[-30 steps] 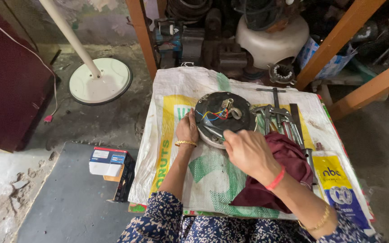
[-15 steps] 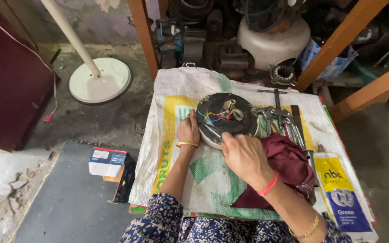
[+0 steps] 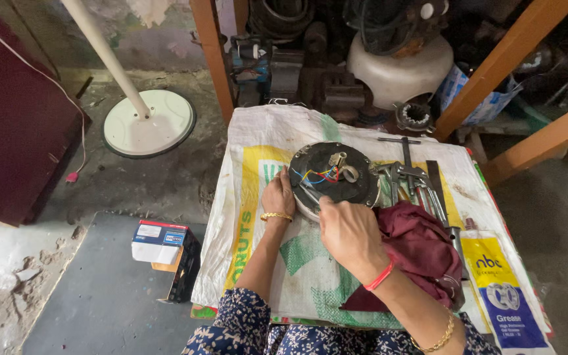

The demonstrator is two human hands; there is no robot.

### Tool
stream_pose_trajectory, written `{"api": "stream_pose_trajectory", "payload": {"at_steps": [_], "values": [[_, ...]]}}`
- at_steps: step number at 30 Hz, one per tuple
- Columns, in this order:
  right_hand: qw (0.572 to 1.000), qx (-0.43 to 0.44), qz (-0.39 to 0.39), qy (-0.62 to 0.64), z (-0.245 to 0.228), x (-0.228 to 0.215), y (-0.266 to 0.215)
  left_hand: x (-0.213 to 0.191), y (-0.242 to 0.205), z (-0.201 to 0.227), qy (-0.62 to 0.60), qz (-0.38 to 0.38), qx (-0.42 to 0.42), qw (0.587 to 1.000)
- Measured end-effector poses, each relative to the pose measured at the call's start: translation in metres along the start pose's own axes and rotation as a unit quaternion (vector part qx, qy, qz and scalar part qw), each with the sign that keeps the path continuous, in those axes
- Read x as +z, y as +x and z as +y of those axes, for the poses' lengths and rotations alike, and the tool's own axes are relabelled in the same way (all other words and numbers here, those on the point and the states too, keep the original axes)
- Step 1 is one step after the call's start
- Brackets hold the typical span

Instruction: The person wipes a circular electrical component with a maroon cloth, then uses a screwdriver to scrape residue from the component's surface. The person continues to wipe and scrape the component repeatedly.

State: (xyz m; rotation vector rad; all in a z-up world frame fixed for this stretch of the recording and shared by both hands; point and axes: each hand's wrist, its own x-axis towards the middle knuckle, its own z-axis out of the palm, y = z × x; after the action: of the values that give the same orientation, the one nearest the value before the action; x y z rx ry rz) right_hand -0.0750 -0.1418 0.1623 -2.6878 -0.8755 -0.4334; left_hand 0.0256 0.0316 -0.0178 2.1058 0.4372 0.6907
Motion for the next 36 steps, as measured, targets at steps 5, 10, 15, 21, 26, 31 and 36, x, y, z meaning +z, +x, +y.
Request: {"api": "stream_pose_trajectory", "payload": {"at_steps": [5,10,15,21,26,31,36], "values": [[0.999,0.037,-0.034,-0.011,-0.009,-0.019,-0.044,0.002,0.001,0.002,-0.007,0.004,0.008,1.0],[0.999,0.04,-0.014,-0.001,-0.002,-0.007,-0.04,0.004,-0.001,0.001,-0.019,0.012,0.015,1.0],[1.0,0.025,0.005,0.0,-0.001,0.014,0.01,0.002,0.001,0.006,-0.008,0.009,-0.008,1.0],[0.999,0.043,-0.009,0.024,-0.01,-0.012,-0.039,0.001,0.0,0.005,-0.012,0.0,-0.005,1.0],[0.998,0.062,-0.021,0.026,-0.004,-0.002,-0.032,0.003,-0.002,0.006,-0.018,0.01,0.005,1.0],[0.999,0.035,0.03,0.008,0.002,0.022,0.017,-0.002,0.0,0.008,-0.01,-0.016,-0.018,1.0],[0.998,0.029,0.05,0.037,0.003,0.001,-0.024,-0.002,0.002,0.008,-0.022,-0.002,-0.004,1.0]]}}
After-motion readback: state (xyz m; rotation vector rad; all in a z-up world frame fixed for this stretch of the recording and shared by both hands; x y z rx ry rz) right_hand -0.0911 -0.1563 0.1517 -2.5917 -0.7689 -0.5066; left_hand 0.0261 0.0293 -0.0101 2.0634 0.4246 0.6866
